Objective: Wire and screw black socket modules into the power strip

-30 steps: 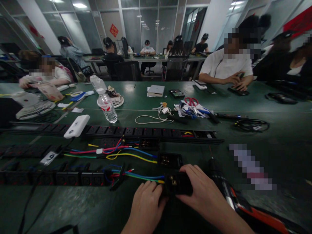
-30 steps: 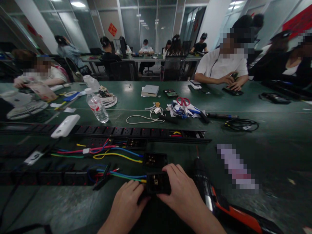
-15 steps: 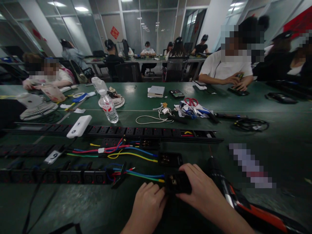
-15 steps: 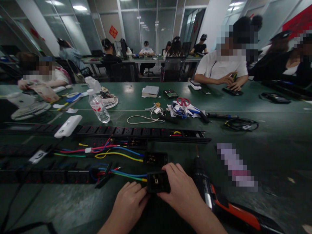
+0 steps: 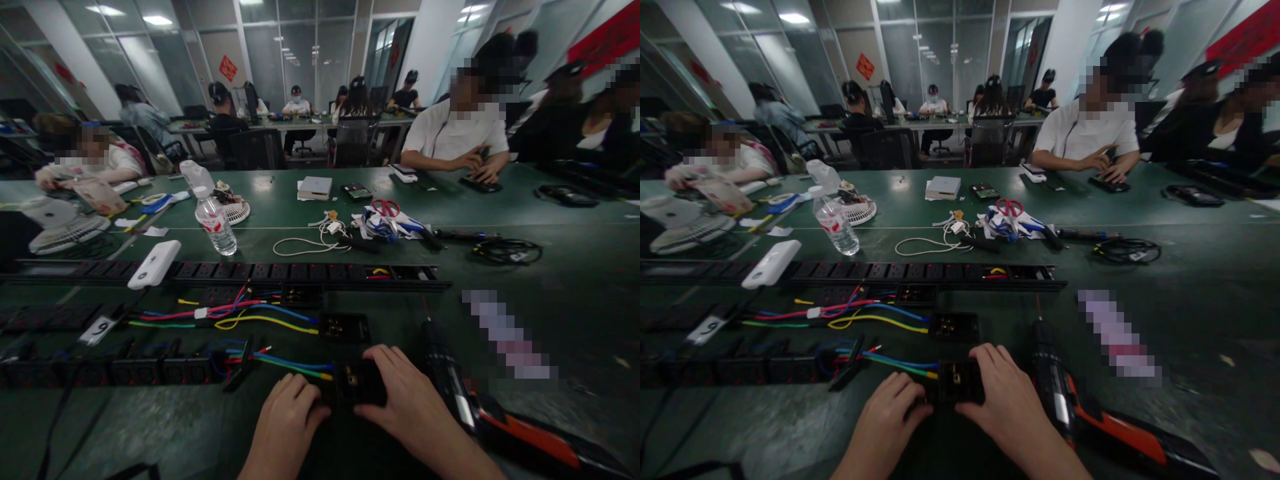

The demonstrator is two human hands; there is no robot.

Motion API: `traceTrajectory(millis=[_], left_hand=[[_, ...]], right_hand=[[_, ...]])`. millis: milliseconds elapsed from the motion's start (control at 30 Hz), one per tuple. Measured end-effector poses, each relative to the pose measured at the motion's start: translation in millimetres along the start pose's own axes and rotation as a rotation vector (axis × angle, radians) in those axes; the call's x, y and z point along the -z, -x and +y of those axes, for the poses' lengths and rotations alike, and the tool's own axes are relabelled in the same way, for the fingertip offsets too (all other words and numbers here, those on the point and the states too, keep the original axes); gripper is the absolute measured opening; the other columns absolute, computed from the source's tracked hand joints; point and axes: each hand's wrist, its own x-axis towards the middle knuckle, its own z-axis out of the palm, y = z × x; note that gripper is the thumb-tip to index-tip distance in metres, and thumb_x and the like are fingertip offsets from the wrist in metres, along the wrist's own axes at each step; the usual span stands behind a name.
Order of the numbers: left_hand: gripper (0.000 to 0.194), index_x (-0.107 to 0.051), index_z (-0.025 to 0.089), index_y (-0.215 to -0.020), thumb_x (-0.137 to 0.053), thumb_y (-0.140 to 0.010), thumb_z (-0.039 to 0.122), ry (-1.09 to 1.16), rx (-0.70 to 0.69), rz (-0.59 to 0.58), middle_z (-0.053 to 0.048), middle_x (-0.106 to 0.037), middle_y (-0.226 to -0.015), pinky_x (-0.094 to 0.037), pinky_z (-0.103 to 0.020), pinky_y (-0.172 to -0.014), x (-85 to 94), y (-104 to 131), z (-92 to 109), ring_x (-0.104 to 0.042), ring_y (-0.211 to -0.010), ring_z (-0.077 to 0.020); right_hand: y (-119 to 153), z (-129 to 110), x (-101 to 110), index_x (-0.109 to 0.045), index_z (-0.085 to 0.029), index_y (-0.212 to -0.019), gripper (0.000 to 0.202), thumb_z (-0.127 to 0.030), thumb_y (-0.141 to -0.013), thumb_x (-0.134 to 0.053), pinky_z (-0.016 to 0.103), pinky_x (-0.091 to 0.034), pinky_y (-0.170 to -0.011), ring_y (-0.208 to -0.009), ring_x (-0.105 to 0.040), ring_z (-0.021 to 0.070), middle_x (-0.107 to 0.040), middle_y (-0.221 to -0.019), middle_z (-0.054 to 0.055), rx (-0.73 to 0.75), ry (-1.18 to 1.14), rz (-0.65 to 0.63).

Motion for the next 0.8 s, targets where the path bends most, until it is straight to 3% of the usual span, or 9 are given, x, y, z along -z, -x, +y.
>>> traceTrajectory(millis=[200, 333, 600, 800], left_hand=[[0.01, -0.06, 0.02, -0.089, -0.065, -0.086, 0.013, 0.019, 0.003, 0.065, -0.007, -0.064, -0.105, -0.052, -0.037, -0.079, 4.5, 0, 1, -0.061, -0.093, -0.0234], [0.013, -0.06, 0.022, -0.089, -0.065, -0.085, 0.01, 0.026, -0.022, 0.102, -0.005, -0.067, -0.118, -0.05, -0.043, -0.089, 6.1, -1, 1, -0.06, -0.108, -0.0276], [0.01, -0.059, 0.021, -0.089, -0.061, -0.088, 0.011, 0.079, -0.035, 0.126, -0.006, -0.068, -0.116, -0.05, -0.041, -0.089, 6.6, -2, 2, -0.062, -0.105, -0.0259], [0.009, -0.062, 0.021, -0.097, -0.054, -0.095, 0.018, 0.252, 0.022, 0.185, -0.004, -0.068, -0.094, -0.052, -0.032, -0.078, 4.7, 3, -3, -0.064, -0.085, -0.0192]], right_hand=[[5, -1, -8, -0.055, -0.018, -0.111, 0.053, -0.018, -0.066, -0.085, 0.045, -0.049, -0.088, -0.104, -0.058, 0.028, -0.061, -0.11, 0.006, -0.013, -0.038, 0.01], [3, -1, -9, -0.056, -0.019, -0.11, 0.051, -0.018, -0.067, -0.084, 0.046, -0.05, -0.088, -0.105, -0.058, 0.0288, -0.061, -0.111, 0.007, -0.006, -0.04, 0.019], [0, 3, -9, -0.056, -0.018, -0.12, 0.057, -0.016, -0.069, -0.082, 0.047, -0.049, -0.097, -0.112, -0.057, 0.028, -0.058, -0.122, 0.008, 0.0, -0.028, 0.018], [7, 9, -12, -0.046, -0.016, -0.139, 0.08, -0.018, -0.068, -0.083, 0.052, -0.044, -0.107, -0.125, -0.05, 0.0317, -0.047, -0.141, 0.014, -0.028, -0.015, 0.024]])
